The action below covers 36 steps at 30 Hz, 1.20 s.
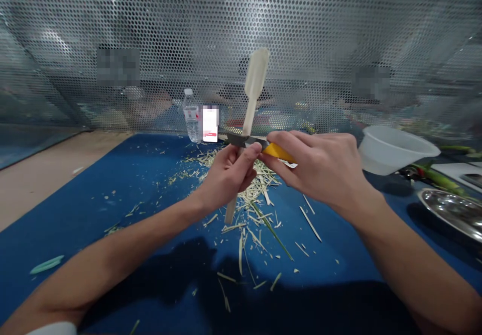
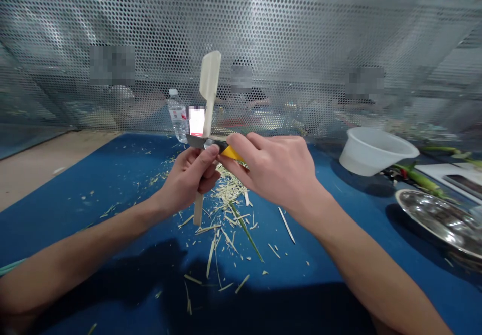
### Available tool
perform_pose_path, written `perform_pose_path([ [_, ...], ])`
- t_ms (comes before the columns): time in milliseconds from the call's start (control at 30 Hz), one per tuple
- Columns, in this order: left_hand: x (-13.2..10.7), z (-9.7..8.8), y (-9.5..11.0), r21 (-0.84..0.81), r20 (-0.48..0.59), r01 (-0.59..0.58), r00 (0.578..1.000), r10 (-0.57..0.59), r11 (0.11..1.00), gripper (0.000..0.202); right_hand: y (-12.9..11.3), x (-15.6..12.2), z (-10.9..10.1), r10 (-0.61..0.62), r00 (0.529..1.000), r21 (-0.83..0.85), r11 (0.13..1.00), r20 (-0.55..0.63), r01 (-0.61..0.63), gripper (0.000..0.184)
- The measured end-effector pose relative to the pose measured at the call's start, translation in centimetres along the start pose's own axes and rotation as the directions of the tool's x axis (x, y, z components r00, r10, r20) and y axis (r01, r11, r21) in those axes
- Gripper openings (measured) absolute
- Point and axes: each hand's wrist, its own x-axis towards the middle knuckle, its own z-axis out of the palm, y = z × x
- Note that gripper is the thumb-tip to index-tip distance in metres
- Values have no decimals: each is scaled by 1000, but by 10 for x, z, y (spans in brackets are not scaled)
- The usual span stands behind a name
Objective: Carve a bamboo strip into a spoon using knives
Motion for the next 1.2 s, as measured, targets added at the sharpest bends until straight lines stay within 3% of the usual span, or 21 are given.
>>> perform_pose_path([
  [300,0,11,6,-70,-129,-37,991,28,997,38,-16,0,8,125,992,-8,992,-34,-125,31],
  [467,1,7,7,-34,-82,-38,996,35,999,36,-9,1,10,84,995,32,996,-54,-83,32],
  [733,-1,-2,1,71,78,-117,991,112,991,36,5,2,3,-41,998,96,994,-53,46,30],
  [933,-4,2,2,108,-30,-87,995,90,990,30,2,0,3,-30,998,44,999,-49,32,27],
  [1200,-6,8,5,18,-67,-95,993,96,995,28,-15,-2,6,70,995,40,997,-72,-67,28],
])
